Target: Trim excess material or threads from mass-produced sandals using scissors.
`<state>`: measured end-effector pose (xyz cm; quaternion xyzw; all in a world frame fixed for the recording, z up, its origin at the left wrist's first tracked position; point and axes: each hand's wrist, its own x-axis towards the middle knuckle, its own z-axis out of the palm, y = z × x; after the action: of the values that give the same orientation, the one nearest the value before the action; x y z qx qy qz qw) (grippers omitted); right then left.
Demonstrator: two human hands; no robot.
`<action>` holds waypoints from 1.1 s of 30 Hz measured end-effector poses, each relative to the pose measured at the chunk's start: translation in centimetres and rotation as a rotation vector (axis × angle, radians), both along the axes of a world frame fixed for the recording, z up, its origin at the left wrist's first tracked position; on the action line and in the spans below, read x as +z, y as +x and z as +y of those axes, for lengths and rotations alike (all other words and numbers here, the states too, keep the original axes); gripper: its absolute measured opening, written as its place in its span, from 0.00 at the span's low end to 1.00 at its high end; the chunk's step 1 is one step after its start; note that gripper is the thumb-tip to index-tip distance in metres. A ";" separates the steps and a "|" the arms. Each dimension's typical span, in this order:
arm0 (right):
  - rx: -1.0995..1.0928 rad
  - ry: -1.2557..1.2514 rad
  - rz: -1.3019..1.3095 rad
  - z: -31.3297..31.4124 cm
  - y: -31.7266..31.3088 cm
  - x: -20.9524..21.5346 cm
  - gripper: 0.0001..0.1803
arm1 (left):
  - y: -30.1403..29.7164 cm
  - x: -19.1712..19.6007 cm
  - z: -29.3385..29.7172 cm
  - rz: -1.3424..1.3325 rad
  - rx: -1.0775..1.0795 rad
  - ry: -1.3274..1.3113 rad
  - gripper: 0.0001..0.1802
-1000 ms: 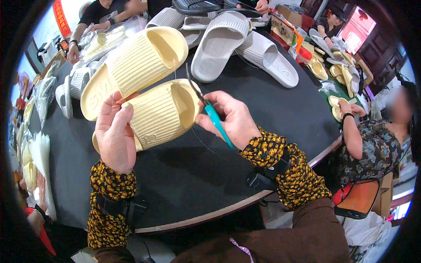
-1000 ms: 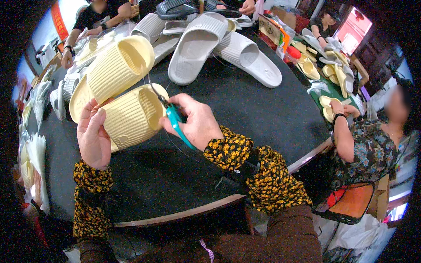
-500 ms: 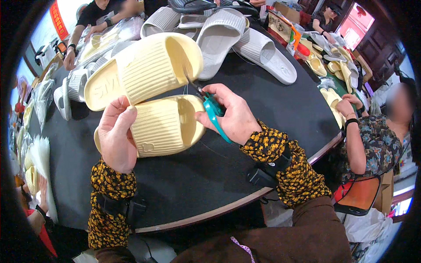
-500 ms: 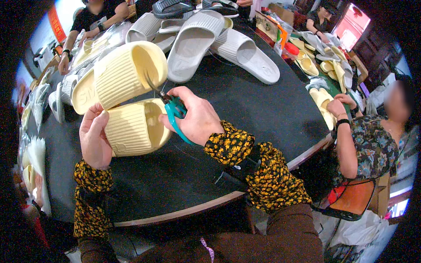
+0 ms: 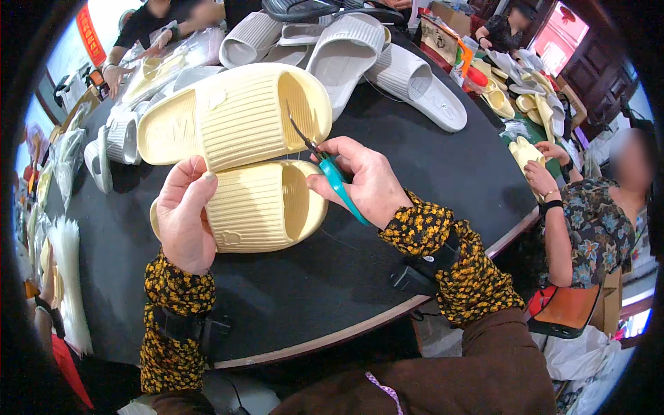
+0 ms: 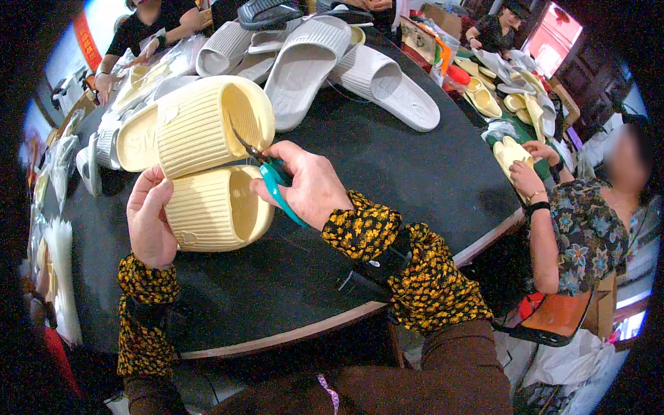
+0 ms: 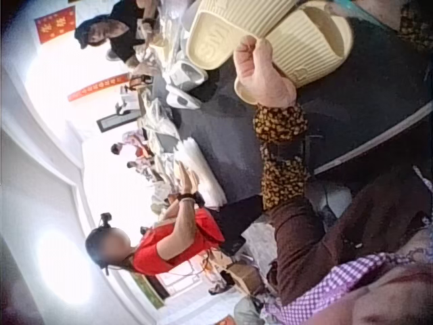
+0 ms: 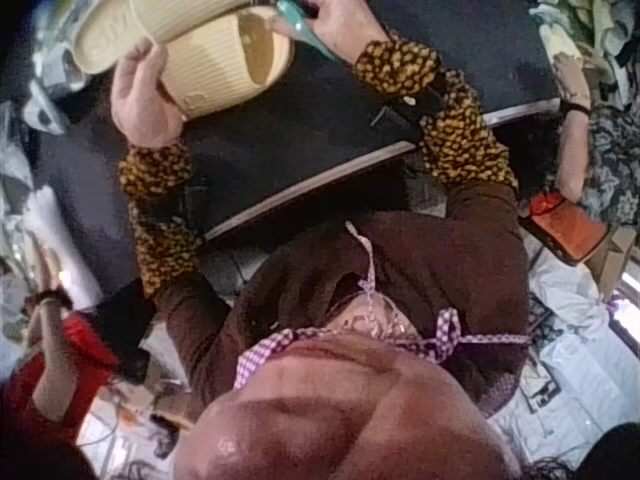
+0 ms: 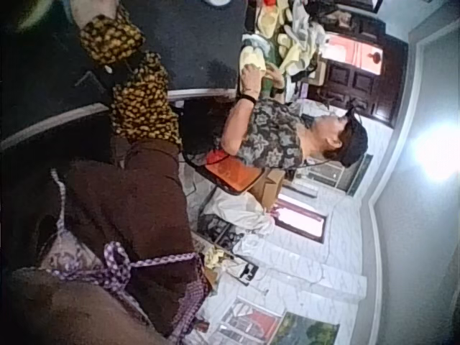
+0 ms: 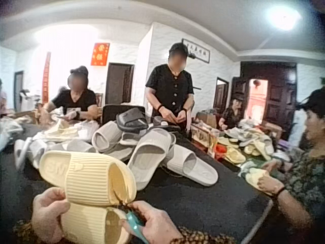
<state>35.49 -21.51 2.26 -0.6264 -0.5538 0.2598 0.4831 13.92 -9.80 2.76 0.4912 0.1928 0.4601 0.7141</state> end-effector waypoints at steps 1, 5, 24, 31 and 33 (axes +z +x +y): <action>-0.026 0.063 -0.003 0.4 0.2 -0.5 0.23 | 0.0 0.0 0.0 0.000 -0.002 0.001 0.09; -0.061 0.045 -0.022 0.3 0.0 -0.3 0.28 | -0.1 0.1 0.1 0.006 0.007 0.001 0.09; -0.012 0.013 0.066 0.3 0.2 0.1 0.29 | -0.2 0.0 0.3 0.020 0.024 0.015 0.09; 0.025 -0.009 0.105 0.4 0.2 -0.6 0.29 | 0.0 -0.1 0.0 0.039 0.024 0.004 0.09; 0.037 -0.011 0.113 0.3 0.0 -0.2 0.28 | 0.0 -0.5 0.1 0.035 0.013 0.026 0.09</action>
<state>35.50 -21.17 2.05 -0.6031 -0.5356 0.3068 0.5053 13.90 -9.66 2.25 0.5071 0.2025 0.4583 0.7013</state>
